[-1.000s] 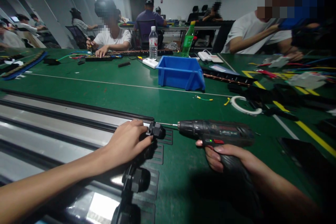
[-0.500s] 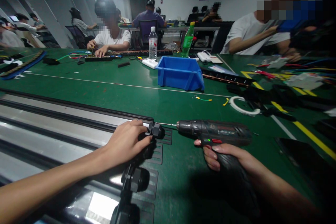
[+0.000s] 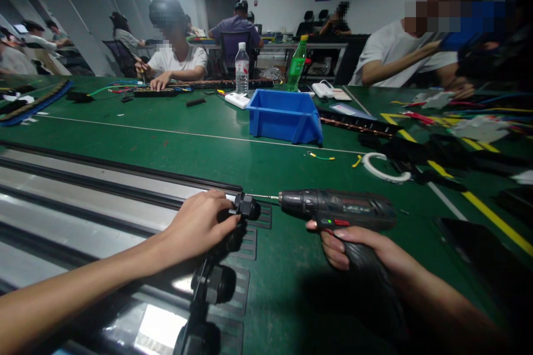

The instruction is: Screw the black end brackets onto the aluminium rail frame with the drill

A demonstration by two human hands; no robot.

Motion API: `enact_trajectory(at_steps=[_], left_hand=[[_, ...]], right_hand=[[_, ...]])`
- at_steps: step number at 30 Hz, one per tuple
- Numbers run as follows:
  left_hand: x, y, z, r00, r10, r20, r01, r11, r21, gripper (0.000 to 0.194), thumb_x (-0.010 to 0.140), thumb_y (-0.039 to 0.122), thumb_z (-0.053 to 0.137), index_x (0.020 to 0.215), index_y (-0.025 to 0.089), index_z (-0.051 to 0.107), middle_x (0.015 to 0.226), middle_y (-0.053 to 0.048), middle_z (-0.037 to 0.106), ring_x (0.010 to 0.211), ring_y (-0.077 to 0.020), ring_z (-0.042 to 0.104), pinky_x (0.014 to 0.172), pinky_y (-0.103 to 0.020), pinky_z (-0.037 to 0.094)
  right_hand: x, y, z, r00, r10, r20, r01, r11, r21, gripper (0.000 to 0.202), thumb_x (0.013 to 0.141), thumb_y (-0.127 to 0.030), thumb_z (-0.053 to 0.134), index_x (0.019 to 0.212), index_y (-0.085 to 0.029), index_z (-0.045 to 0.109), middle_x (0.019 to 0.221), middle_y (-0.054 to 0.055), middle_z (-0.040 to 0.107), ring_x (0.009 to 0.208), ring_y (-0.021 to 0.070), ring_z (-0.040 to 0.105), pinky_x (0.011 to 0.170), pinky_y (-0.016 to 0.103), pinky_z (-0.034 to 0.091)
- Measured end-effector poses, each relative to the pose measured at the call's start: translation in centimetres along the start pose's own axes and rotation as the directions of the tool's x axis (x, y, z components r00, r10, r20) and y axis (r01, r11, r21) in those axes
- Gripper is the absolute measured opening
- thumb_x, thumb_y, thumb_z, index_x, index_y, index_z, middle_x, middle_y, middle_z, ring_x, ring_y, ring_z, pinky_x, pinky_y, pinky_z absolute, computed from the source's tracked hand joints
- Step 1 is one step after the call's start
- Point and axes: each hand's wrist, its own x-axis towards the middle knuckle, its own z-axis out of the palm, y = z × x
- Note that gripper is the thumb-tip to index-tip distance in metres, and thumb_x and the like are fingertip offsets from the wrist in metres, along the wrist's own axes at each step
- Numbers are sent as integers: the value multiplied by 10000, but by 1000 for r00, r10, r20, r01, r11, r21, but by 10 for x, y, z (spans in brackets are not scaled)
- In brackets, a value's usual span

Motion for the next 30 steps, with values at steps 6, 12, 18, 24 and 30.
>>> enact_trajectory(at_steps=[6, 12, 18, 24, 30], left_hand=[[0, 0, 1, 1000, -6, 2, 6, 1000, -5, 327, 989, 424, 502, 854, 195, 695, 860, -54, 646, 891, -235, 624, 781, -338, 425], [-2, 0, 1, 1000, -21, -9, 21, 1000, 4, 329, 985, 433, 507, 857, 200, 700, 880, -55, 658, 908, -235, 633, 786, -329, 423], [-2, -2, 3, 1000, -19, -24, 19, 1000, 16, 365, 984, 483, 504, 889, 203, 717, 883, -63, 663, 898, -238, 635, 772, -330, 414], [-2, -1, 3, 999, -24, -22, 25, 1000, 11, 433, 996, 542, 463, 856, 210, 704, 859, -63, 655, 868, -238, 636, 744, -325, 402], [-3, -2, 3, 999, -15, -28, 15, 1000, 3, 496, 1007, 576, 414, 828, 202, 688, 851, -72, 652, 875, -249, 643, 755, -331, 395]], right_hand=[[1, 1, -2, 1000, -23, 20, 23, 999, -31, 337, 834, -277, 730, 1134, -125, 735, 761, 28, 603, 646, 152, 599, 587, 287, 475], [2, 5, -8, 999, -46, 26, 47, 998, -40, 365, 831, -301, 716, 1149, -121, 726, 767, 37, 627, 656, 169, 618, 604, 297, 495], [0, 4, -7, 999, -42, 24, 43, 999, -29, 394, 819, -291, 688, 1154, -89, 730, 773, 50, 636, 677, 189, 631, 637, 308, 511], [-3, 1, -2, 997, -79, -15, 80, 993, 85, 405, 810, -256, 680, 1162, -61, 724, 776, 45, 620, 678, 168, 608, 636, 282, 524], [-18, 10, 9, 957, -214, -197, 233, 969, 77, 404, 784, -250, 742, 1150, -82, 728, 789, 39, 649, 702, 153, 628, 654, 243, 565]])
